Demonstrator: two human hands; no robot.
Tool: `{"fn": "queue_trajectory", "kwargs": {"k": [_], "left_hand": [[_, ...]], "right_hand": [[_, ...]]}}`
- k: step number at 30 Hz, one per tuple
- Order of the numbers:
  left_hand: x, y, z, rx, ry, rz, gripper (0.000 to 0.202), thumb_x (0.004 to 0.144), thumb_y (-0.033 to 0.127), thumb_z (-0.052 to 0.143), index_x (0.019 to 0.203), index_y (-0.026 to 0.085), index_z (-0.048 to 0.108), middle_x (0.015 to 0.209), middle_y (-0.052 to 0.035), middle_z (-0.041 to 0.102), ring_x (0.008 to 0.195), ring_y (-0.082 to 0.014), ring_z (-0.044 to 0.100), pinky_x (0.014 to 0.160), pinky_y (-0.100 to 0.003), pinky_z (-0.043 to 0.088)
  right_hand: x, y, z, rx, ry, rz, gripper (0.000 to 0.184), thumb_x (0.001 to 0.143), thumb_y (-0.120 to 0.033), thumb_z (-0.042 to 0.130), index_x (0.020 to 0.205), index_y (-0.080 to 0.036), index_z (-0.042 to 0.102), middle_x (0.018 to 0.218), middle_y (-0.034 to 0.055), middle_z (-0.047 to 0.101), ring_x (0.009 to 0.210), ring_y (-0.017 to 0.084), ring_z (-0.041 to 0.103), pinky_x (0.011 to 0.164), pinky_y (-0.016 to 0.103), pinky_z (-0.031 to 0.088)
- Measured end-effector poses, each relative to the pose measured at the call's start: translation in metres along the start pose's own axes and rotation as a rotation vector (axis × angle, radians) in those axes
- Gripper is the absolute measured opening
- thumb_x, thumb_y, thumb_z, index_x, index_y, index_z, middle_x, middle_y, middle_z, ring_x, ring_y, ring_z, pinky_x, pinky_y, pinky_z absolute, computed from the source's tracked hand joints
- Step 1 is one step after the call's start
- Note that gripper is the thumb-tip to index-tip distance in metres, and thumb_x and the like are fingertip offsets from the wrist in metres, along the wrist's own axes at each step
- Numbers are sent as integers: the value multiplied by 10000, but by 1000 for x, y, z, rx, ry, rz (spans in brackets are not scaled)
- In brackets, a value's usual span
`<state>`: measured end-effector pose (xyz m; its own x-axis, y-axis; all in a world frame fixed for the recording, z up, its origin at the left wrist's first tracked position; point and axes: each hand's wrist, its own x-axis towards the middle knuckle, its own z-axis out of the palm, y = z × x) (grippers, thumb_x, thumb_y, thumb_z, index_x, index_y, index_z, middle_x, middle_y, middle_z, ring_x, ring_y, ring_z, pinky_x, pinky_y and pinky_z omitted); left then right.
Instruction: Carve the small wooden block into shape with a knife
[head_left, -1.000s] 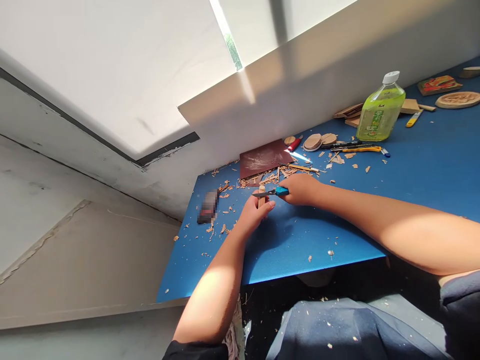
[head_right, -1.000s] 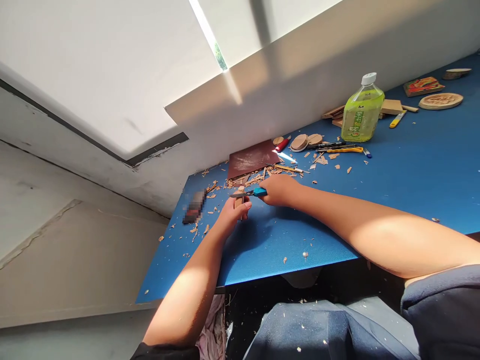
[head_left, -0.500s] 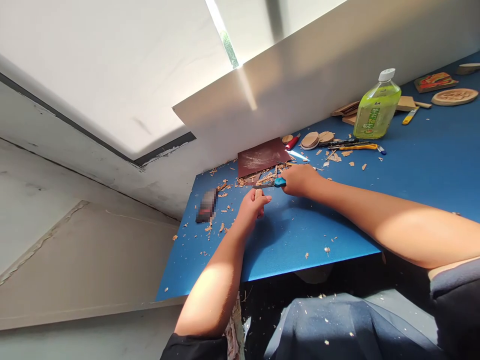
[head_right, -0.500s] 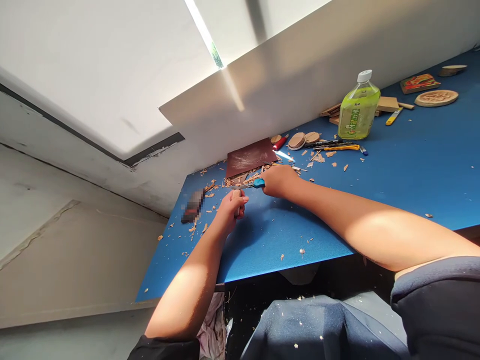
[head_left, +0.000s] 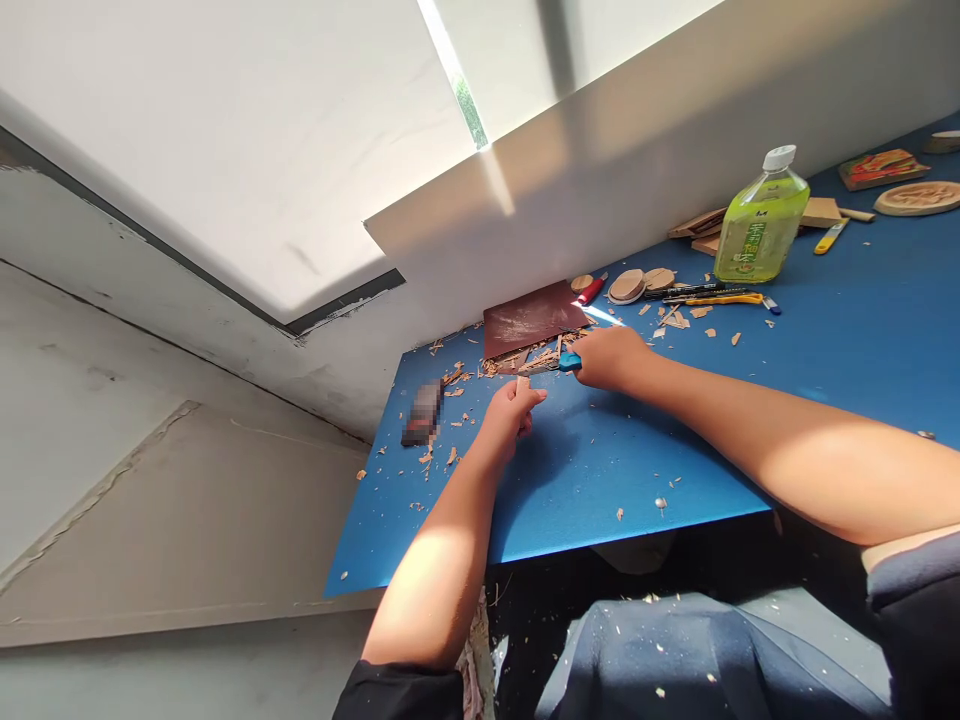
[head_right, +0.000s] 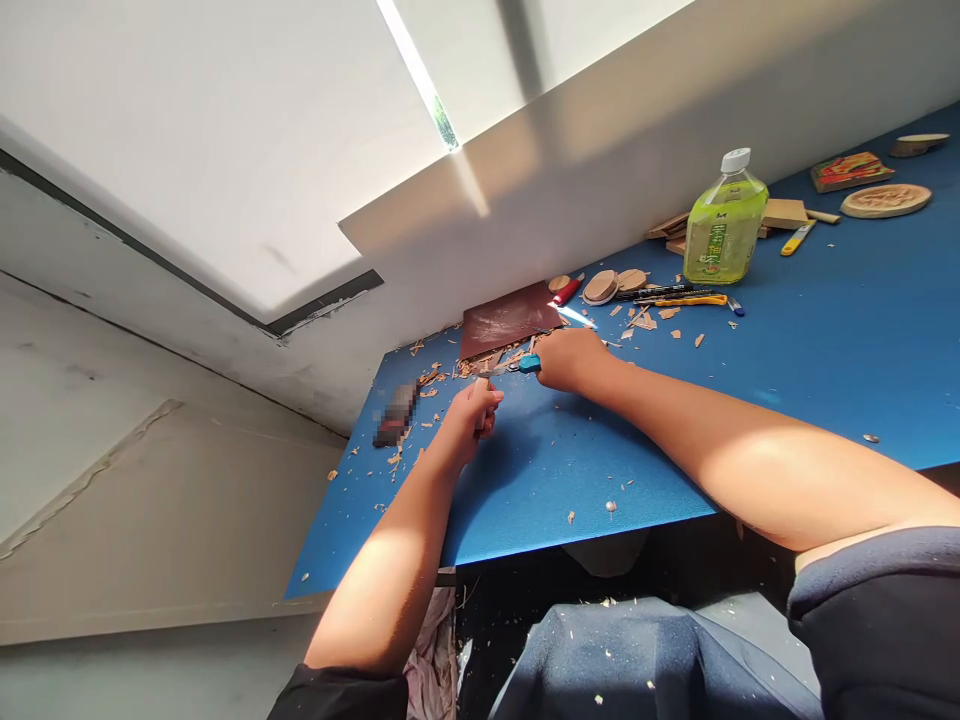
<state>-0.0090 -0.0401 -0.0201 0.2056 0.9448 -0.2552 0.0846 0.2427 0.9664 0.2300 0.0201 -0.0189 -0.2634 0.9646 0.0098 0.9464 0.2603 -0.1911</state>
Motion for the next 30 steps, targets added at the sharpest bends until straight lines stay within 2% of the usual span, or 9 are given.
{"fn": "queue_trajectory", "kwargs": {"k": [3, 4, 6, 8, 13, 17, 23, 26, 30], "left_hand": [[-13, 7, -8, -53, -264, -20, 491, 667, 506, 831, 974, 199, 600, 741, 51, 471, 506, -55, 345, 475, -235, 223], [-16, 9, -10, -68, -293, -1, 503, 666, 503, 828, 1001, 195, 614, 756, 49, 479, 512, -54, 355, 481, -233, 239], [-20, 12, -14, -77, -262, 59, 498, 675, 486, 831, 1016, 198, 611, 766, 51, 482, 525, -55, 383, 497, -229, 270], [-19, 13, -14, -72, -208, 96, 491, 693, 484, 831, 1020, 208, 590, 762, 59, 474, 531, -60, 400, 509, -226, 290], [-13, 9, -10, -61, -159, 104, 556, 689, 526, 859, 1049, 218, 568, 767, 65, 494, 537, -66, 426, 524, -232, 336], [-11, 5, -7, -9, -122, 107, 552, 709, 538, 863, 1047, 218, 567, 745, 53, 544, 532, -83, 451, 522, -250, 369], [-10, 0, -9, 77, -183, 136, 466, 777, 509, 838, 1037, 206, 599, 747, 44, 556, 547, -90, 459, 533, -255, 391], [-10, -4, -11, 93, -211, 147, 485, 788, 509, 845, 1087, 192, 633, 761, 36, 553, 570, -100, 481, 538, -260, 394], [-9, -8, -12, 137, -230, 139, 491, 788, 533, 844, 1073, 178, 659, 717, 31, 536, 560, -112, 469, 539, -274, 376]], "right_hand": [[10, 32, -1, -19, -23, 154, 407, 953, -425, 612, 1208, -180, 813, 1231, 237, 793, 1126, 395, 757, 922, 466, 569], [13, 44, -2, -26, -12, 192, 426, 956, -438, 612, 1220, -167, 809, 1250, 244, 787, 1144, 398, 750, 920, 462, 566], [17, 62, -3, 2, 15, 217, 444, 974, -472, 597, 1215, -162, 803, 1258, 234, 788, 1136, 379, 749, 900, 426, 555], [18, 67, -4, 54, 43, 191, 477, 1002, -534, 563, 1202, -171, 798, 1238, 213, 796, 1112, 358, 751, 871, 391, 538], [6, 39, -2, 209, 57, -38, 572, 1025, -708, 507, 1183, -222, 765, 1156, 130, 812, 1033, 295, 731, 795, 321, 476], [-7, 13, 0, 337, 102, -265, 460, 1007, -656, 586, 1102, -233, 740, 1057, 68, 801, 931, 227, 687, 782, 286, 429], [-21, -10, 7, 457, 67, -434, 295, 986, -486, 601, 957, -211, 704, 910, 29, 753, 799, 177, 605, 735, 283, 383], [-25, -15, 9, 456, 29, -457, 198, 941, -387, 614, 937, -216, 714, 905, 23, 765, 787, 173, 615, 711, 278, 375], [-28, -20, 9, 314, 15, -374, 226, 930, -418, 616, 886, -234, 738, 904, 45, 794, 796, 201, 646, 678, 298, 353]]}}
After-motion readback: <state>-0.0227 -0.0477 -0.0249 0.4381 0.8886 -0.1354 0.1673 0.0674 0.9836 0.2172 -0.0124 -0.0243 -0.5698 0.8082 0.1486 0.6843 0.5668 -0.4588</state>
